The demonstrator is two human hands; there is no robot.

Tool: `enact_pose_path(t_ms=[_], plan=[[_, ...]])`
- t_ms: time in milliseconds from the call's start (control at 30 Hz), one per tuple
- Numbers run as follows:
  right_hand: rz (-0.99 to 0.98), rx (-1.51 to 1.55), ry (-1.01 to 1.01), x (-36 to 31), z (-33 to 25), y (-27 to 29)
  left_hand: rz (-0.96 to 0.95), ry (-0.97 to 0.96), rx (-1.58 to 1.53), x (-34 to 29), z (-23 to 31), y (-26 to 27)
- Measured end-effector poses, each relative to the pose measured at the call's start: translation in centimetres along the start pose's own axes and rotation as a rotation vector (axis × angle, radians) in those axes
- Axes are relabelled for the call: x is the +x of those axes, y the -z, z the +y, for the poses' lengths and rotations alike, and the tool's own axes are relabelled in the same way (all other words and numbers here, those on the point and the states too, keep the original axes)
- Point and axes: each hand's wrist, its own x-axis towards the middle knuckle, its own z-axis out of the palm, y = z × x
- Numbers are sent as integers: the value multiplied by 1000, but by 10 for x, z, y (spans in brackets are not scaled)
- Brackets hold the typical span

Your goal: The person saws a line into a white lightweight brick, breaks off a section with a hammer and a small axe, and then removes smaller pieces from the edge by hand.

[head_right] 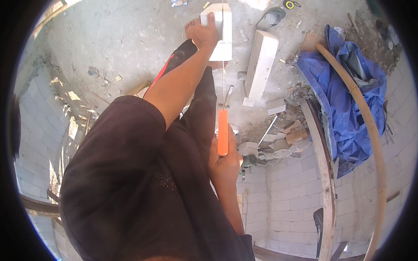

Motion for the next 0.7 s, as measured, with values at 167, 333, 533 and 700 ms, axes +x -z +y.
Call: enact_pose_path(t_ms=[167,333,533,700], plan=[[127,-12,180,-32,-6,12,-133,83,-72,-2,9,12],[49,-2,143,21,14,-13,-90,90,62,2,13,-5],[120,-20,255,-51,30,1,-134,84,-116,0,10,11],[-32,15,35,99,15,-40,-1,-34,-39,-5,3,-1]])
